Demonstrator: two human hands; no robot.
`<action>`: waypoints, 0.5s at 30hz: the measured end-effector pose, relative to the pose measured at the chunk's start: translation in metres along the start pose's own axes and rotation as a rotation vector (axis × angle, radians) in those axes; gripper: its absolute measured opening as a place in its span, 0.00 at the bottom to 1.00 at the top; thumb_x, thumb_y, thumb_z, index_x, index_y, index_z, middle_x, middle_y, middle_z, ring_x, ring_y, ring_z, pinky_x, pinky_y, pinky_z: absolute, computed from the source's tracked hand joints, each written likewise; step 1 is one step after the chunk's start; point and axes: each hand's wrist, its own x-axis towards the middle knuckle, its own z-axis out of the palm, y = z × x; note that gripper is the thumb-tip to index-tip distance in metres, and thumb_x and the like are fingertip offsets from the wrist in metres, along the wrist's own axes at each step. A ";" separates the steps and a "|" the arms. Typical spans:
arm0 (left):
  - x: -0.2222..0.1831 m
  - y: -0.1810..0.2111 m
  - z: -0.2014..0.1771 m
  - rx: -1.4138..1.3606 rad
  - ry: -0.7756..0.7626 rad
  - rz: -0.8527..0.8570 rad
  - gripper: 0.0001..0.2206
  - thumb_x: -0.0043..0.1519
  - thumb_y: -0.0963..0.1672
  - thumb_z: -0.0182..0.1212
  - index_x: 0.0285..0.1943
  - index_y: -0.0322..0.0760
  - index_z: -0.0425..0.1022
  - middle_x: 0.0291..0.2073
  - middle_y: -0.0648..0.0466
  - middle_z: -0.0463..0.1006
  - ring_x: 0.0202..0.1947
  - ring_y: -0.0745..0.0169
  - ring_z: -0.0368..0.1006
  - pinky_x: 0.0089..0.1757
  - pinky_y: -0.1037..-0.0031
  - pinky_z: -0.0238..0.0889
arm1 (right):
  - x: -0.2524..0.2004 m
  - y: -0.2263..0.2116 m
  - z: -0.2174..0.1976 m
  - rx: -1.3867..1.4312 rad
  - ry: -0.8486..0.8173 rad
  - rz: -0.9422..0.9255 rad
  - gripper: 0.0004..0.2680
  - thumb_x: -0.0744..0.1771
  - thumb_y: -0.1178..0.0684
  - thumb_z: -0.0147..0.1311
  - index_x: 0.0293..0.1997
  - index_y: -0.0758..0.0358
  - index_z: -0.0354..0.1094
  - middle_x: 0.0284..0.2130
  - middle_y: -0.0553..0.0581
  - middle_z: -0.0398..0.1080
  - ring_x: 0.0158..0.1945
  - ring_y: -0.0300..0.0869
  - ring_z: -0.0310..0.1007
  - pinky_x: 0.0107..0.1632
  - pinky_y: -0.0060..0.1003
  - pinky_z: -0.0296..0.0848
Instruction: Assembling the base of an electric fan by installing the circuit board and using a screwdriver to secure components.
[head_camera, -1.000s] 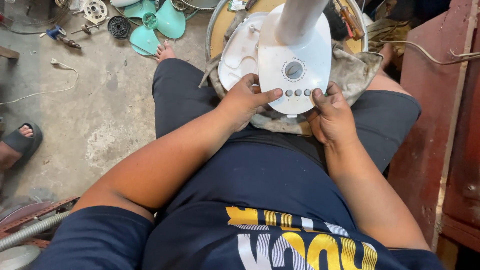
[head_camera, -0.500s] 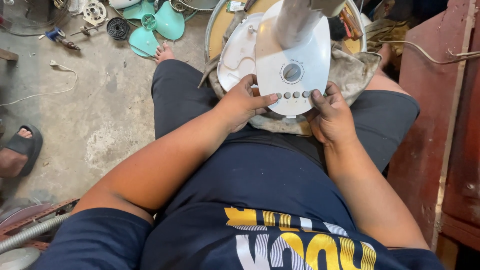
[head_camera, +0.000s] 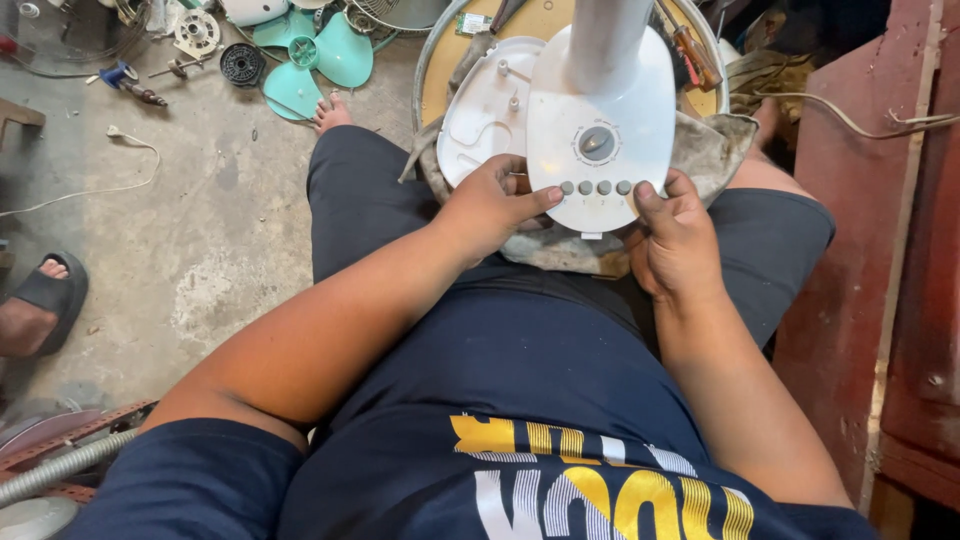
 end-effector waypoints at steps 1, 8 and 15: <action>-0.001 0.001 0.002 -0.001 0.002 0.003 0.32 0.58 0.44 0.74 0.65 0.17 0.61 0.44 0.40 0.77 0.46 0.51 0.80 0.45 0.64 0.80 | -0.002 -0.004 0.003 -0.001 -0.003 0.000 0.12 0.67 0.55 0.64 0.51 0.63 0.65 0.39 0.60 0.76 0.45 0.51 0.82 0.47 0.60 0.85; -0.022 0.033 0.022 0.845 0.094 0.597 0.27 0.58 0.46 0.69 0.65 0.32 0.66 0.56 0.44 0.70 0.55 0.43 0.73 0.53 0.58 0.72 | -0.006 -0.025 -0.006 -0.343 0.071 -0.129 0.12 0.69 0.54 0.63 0.53 0.63 0.63 0.35 0.60 0.75 0.37 0.44 0.82 0.40 0.39 0.85; -0.017 0.020 0.044 1.353 -0.111 1.147 0.42 0.52 0.46 0.80 0.69 0.23 0.56 0.63 0.32 0.63 0.67 0.30 0.61 0.68 0.48 0.55 | -0.021 -0.046 0.024 -0.770 0.109 -0.135 0.11 0.71 0.52 0.63 0.54 0.66 0.67 0.32 0.58 0.72 0.33 0.40 0.79 0.34 0.32 0.78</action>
